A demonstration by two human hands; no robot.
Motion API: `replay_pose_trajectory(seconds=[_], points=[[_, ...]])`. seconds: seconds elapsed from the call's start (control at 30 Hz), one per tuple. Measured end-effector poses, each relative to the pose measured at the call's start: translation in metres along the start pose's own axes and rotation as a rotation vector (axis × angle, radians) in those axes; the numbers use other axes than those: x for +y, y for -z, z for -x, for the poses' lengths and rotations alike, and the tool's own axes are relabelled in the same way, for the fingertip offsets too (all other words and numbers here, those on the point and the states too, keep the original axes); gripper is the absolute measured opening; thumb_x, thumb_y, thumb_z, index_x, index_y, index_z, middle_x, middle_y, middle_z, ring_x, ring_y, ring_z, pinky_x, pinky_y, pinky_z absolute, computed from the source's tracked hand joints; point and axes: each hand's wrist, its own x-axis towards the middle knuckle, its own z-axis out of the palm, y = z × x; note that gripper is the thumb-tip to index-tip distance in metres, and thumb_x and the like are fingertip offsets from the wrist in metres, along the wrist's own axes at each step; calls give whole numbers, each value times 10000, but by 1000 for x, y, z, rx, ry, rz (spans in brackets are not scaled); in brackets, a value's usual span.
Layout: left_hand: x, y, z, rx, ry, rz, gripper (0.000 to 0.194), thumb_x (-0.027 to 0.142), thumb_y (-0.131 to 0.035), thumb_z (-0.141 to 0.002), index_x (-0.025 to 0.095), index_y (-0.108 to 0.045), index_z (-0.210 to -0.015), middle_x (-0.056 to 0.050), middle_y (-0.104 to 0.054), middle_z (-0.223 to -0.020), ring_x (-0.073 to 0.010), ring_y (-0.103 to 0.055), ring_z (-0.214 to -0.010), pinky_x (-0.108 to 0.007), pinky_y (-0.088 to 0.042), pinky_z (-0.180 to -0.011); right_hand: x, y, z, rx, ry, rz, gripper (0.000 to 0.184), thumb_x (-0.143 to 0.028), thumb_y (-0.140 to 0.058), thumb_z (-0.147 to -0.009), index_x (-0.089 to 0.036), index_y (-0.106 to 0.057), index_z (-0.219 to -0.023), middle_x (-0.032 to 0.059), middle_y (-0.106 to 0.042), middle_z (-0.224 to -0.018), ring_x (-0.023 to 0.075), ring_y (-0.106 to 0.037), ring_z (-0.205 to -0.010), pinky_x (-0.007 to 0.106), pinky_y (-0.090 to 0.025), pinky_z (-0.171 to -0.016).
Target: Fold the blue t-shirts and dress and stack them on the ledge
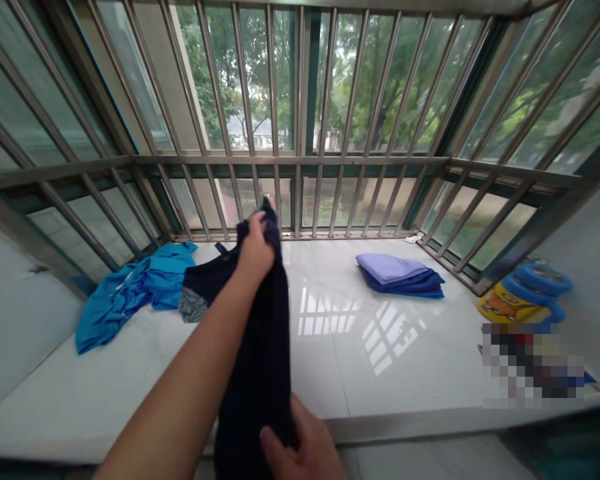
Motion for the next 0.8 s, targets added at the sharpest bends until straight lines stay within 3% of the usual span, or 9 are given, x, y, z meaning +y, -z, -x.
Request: replay_pose_trajectory(seconds=[0.07, 0.1, 0.2, 0.33, 0.43, 0.57, 0.63, 0.7, 0.8], points=[[-13, -51, 15, -425, -65, -109, 849, 287, -623, -1026, 96, -182, -1726, -281, -403, -1722, -307, -486, -1565, -442, -422, -1254, 16, 14, -4, 100, -46, 80, 499, -615, -570, -1014, -286, -682, -1373, 111, -793, -1150, 310, -757, -1033, 384, -605, -892], [-23, -70, 27, -631, -92, -213, 866, 309, -623, -1031, 111, -167, -1740, -265, -304, -1772, -302, -385, -1627, -440, -368, -1291, 27, 22, -2, 156, -65, 149, 453, -587, -549, -1029, -284, -682, -1339, 115, -787, -1161, 307, -758, -1040, 383, -606, -902], [-60, -93, 73, -828, -64, -309, 711, 265, -621, -1012, 147, -399, -1677, -240, -376, -1745, -361, -372, -1628, -550, -345, -1304, 65, 49, 9, 281, -53, 408, 289, -522, -540, -1043, -283, -674, -1133, 99, -766, -1066, 288, -761, -964, 371, -605, -860], [-110, -69, 130, -634, -83, -495, 506, 253, -423, -1084, 185, -570, -1563, -200, -474, -1703, -390, -429, -1591, -643, -369, -1270, 96, 85, 11, 382, 41, 641, 228, -465, -507, -1084, -286, -642, -1038, 87, -733, -997, 283, -740, -922, 387, -597, -803], [-149, -42, 160, -460, -52, -630, 501, 363, -419, -1101, 173, -621, -1519, -212, -532, -1657, -398, -490, -1541, -638, -384, -1260, 102, 101, -13, 459, 145, 728, 243, -429, -470, -1100, -277, -653, -1149, 128, -738, -1162, 317, -716, -1095, 469, -585, -950], [-192, -19, 173, -456, 11, -662, 576, 457, -459, -1083, 207, -548, -1594, -184, -451, -1723, -386, -395, -1607, -671, -276, -1306, 110, 98, -50, 557, 126, 895, 350, -478, -567, -1046, -239, -664, -1282, 185, -742, -1181, 366, -708, -1092, 512, -578, -932], [-198, -13, 172, -424, 3, -646, 590, 454, -487, -1064, 200, -536, -1594, -184, -440, -1730, -377, -383, -1612, -646, -282, -1307, 114, 88, -58, 555, 54, 925, 344, -480, -626, -1008, -229, -692, -1234, 182, -755, -1078, 361, -726, -994, 470, -588, -838], [-189, -7, 174, -290, 20, -665, 551, 439, -492, -1052, 158, -591, -1515, -226, -522, -1655, -393, -464, -1545, -596, -375, -1252, 114, 77, -59, 484, 0, 872, 281, -434, -642, -986, -228, -713, -1164, 166, -770, -1032, 349, -747, -962, 438, -592, -820], [-158, 4, 202, -230, 177, -682, 496, 521, -398, -1079, 159, -731, -1142, -237, -745, -1227, -392, -691, -1183, -502, -523, -1020, 102, 66, -48, 345, -108, 693, 246, -413, -574, -1005, -232, -732, -1061, 153, -792, -1023, 331, -767, -961, 423, -597, -856]])
